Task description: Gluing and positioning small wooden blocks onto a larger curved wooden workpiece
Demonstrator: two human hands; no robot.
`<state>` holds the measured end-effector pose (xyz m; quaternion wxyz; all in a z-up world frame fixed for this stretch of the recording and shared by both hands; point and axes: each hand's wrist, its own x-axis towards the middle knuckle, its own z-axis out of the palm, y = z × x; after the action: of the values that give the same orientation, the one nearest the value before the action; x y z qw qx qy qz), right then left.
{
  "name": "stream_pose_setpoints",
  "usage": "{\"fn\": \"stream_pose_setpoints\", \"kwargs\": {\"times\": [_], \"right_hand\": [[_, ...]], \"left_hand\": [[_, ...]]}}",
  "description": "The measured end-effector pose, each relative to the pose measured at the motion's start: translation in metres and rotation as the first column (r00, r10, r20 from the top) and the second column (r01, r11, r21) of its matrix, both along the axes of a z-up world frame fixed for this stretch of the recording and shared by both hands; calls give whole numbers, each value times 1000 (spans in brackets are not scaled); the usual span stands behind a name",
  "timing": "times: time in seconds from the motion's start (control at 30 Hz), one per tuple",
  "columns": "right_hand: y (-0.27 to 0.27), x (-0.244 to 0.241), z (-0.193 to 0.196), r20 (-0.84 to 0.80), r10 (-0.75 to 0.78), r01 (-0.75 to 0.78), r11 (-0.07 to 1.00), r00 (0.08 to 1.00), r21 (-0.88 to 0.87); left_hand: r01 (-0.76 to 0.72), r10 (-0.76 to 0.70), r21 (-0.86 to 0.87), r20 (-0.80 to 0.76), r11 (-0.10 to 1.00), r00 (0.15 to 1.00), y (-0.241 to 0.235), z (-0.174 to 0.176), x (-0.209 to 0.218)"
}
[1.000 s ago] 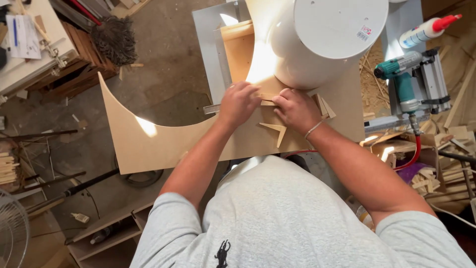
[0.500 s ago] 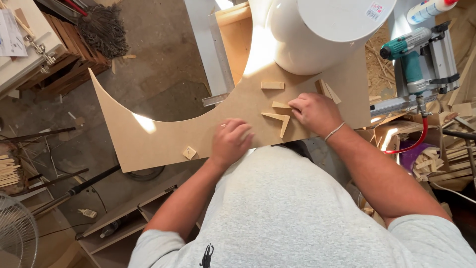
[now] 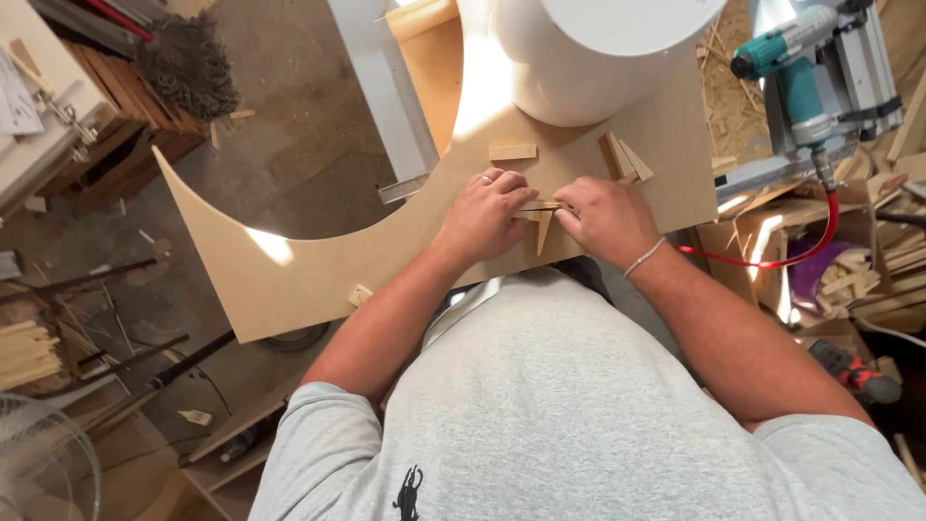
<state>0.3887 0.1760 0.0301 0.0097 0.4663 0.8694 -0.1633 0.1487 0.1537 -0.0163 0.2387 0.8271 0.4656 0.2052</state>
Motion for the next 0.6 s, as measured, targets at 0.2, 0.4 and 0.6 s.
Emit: {"fn": "stream_pose_setpoints", "kwargs": {"times": [0.2, 0.4, 0.6], "right_hand": [[-30, -1, 0, -145, -428, 340, 846, 892, -411], [-46, -8, -11, -212, -531, 405, 802, 820, -439], [-49, -7, -13, -271, -527, 397, 819, 805, -414]], "left_hand": [[82, -87, -87, -54, 993, 995, 12, 13, -3], [133, -145, -128, -91, 983, 985, 15, 3, 1], [198, -202, -128, -20, 972, 979, 18, -7, 2]]}}
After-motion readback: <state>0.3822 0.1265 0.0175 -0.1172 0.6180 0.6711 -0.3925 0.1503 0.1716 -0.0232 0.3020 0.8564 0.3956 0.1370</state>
